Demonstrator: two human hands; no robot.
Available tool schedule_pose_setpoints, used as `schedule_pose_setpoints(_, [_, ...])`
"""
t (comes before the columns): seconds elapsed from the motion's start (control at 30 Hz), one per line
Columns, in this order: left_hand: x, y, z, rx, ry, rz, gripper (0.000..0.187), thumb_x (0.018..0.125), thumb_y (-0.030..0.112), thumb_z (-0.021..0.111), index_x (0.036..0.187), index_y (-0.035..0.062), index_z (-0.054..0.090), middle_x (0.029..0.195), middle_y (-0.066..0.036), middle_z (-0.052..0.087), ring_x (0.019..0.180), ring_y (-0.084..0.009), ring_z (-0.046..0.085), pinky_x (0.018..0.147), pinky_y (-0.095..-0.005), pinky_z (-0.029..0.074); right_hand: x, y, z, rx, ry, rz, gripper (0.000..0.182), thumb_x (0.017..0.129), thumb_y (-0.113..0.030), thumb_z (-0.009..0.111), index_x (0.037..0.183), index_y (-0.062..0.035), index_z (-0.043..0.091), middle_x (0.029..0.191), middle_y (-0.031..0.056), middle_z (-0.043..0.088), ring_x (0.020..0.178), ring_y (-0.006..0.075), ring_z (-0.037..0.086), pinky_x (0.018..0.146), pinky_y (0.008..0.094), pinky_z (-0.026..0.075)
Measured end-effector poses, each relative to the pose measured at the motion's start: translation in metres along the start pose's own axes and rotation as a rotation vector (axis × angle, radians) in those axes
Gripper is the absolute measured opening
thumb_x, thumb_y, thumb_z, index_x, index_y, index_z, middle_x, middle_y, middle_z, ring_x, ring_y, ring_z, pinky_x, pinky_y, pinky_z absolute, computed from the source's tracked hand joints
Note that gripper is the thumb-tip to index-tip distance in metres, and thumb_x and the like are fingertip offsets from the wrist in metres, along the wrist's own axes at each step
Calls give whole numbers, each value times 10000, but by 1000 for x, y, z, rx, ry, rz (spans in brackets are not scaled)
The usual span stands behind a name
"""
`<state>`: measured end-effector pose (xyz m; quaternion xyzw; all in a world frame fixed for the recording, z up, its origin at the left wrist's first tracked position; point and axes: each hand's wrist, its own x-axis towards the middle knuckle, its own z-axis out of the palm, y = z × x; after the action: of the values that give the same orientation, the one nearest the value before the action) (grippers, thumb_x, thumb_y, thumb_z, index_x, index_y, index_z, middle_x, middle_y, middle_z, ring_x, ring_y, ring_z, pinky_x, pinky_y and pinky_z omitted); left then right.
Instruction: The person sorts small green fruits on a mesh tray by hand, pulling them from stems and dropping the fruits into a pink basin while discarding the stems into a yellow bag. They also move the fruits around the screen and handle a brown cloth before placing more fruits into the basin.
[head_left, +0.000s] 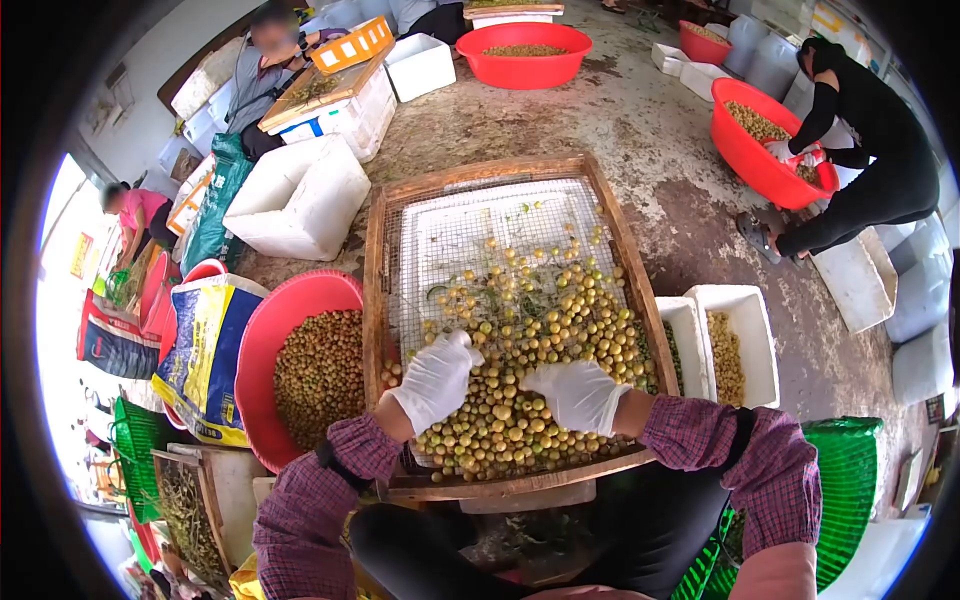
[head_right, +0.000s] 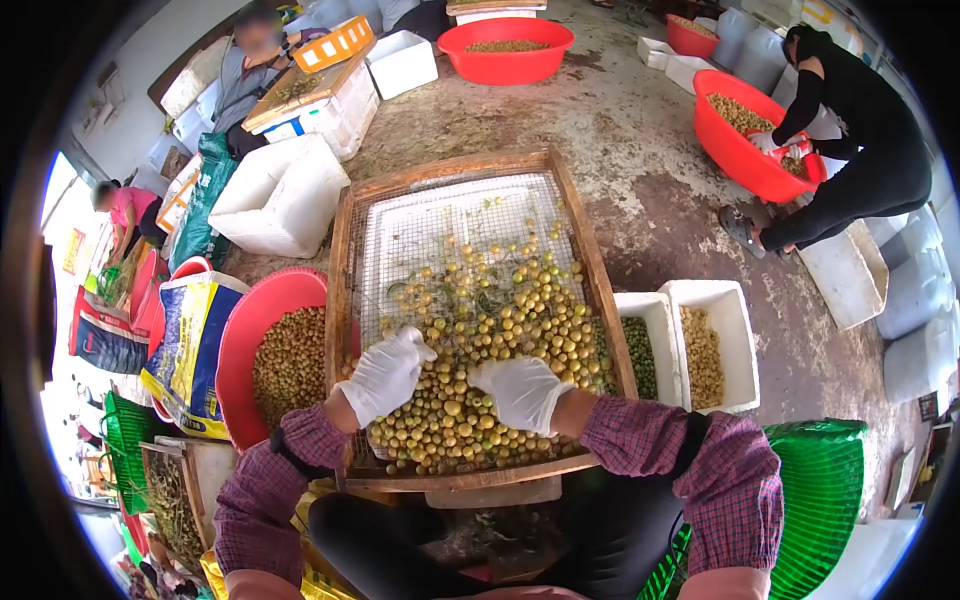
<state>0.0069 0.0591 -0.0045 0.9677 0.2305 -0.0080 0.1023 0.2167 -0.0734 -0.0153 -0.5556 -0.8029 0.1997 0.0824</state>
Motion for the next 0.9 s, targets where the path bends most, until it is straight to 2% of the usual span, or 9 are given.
schedule_pose_setpoints(0.03, [3,-3,-5,39,60,-27,330,753,-17,556,1052,70,666,1020,-166,577,851,-312,590,737,-385,513,4,0,-20,9,-49,101,464,747,-40,518,1205,-36,583,1132,164,614,910,306,643,764,394,521])
schedule_pose_setpoints(0.07, [7,-4,-5,-66,104,-22,319,757,-15,557,1046,64,665,1033,-163,579,870,-315,587,760,-388,507,6,16,-11,73,222,36,350,785,-32,485,1106,-15,624,1016,166,657,845,306,656,724,391,526])
schedule_pose_setpoints(0.13, [18,0,-2,-275,197,-11,297,764,-12,558,1035,52,662,1060,-158,583,908,-322,579,804,-394,493,20,43,-13,298,342,147,266,841,-41,458,1041,-16,632,862,134,676,735,257,652,664,359,523])
schedule_pose_setpoints(0.23, [25,18,13,-357,219,-33,240,797,17,583,1022,50,658,1014,-121,612,956,-303,572,855,-368,471,19,50,-39,934,262,471,171,893,-55,491,976,-25,637,769,62,642,625,112,564,591,266,476])
schedule_pose_setpoints(0.33, [34,27,22,-307,206,-73,170,798,103,648,958,54,675,973,-97,615,937,-297,566,832,-377,467,15,55,-45,857,219,457,147,895,-59,515,965,-16,638,775,61,645,649,96,568,591,258,471])
schedule_pose_setpoints(0.57, [46,42,26,-173,197,-25,130,758,144,689,864,68,690,899,-95,613,821,-286,580,746,-383,478,35,54,0,573,309,248,164,825,-141,615,940,-32,660,858,133,670,770,265,643,723,346,507])
schedule_pose_setpoints(0.67, [53,29,46,-404,302,-40,95,765,137,675,808,52,665,824,-95,613,774,-283,587,707,-368,483,41,54,4,603,301,280,145,811,-135,610,902,-36,666,835,143,667,775,273,648,726,351,510])
schedule_pose_setpoints(0.8, [45,28,10,-680,185,-435,150,862,187,586,873,39,610,792,-133,652,828,-329,635,734,-429,490,34,47,-15,512,238,320,137,816,-140,600,900,-54,665,848,140,668,786,279,653,714,358,512])
schedule_pose_setpoints(0.9, [40,11,21,-522,225,-361,200,884,232,570,862,33,565,774,-160,648,716,-357,632,657,-444,488,35,38,-19,189,179,217,134,812,-138,596,900,-64,664,859,132,670,797,290,653,709,363,515])
